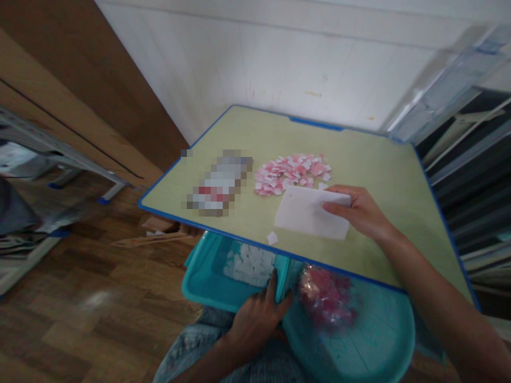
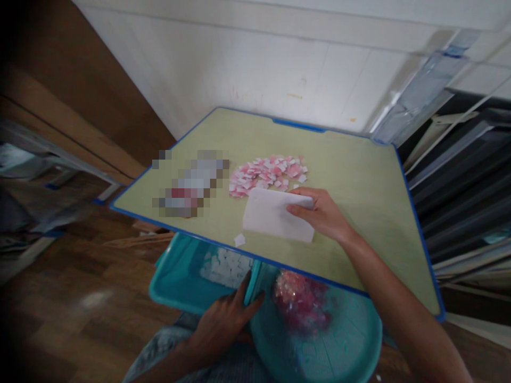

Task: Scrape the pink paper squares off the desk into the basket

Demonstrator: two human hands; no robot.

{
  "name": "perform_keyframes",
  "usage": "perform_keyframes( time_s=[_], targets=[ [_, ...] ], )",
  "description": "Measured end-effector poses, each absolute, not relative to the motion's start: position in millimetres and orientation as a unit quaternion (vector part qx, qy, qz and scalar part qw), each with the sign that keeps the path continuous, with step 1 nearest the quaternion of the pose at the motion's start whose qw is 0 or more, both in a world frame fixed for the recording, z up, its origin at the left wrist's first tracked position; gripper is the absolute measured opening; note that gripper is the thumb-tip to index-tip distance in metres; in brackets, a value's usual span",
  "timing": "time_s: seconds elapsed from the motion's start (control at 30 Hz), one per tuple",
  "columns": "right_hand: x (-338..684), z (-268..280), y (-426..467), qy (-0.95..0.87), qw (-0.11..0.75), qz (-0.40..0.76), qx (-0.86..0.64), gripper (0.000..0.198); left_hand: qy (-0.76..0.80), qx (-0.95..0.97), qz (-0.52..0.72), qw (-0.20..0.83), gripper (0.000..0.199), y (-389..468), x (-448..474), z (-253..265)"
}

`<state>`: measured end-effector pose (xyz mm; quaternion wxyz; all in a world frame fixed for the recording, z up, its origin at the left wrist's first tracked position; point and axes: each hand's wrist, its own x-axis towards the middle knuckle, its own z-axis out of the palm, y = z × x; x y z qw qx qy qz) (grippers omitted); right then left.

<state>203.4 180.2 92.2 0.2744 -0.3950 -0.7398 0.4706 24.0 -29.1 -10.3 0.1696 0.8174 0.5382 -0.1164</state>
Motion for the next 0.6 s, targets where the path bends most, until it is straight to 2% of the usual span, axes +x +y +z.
perform_keyframes(
  time_s=[0.3, 0.6],
  targets=[
    [193, 94, 174, -0.77, 0.213, 0.472, -0.372, 0.027, 0.54, 0.816, -0.118, 0.173, 0.083, -29, 24, -11],
    [189, 95, 170, -0.783, 0.209, 0.467, -0.353, 0.023, 0.536, 0.817, -0.118, 0.178, 0.084, -28, 23, -12]
  ],
)
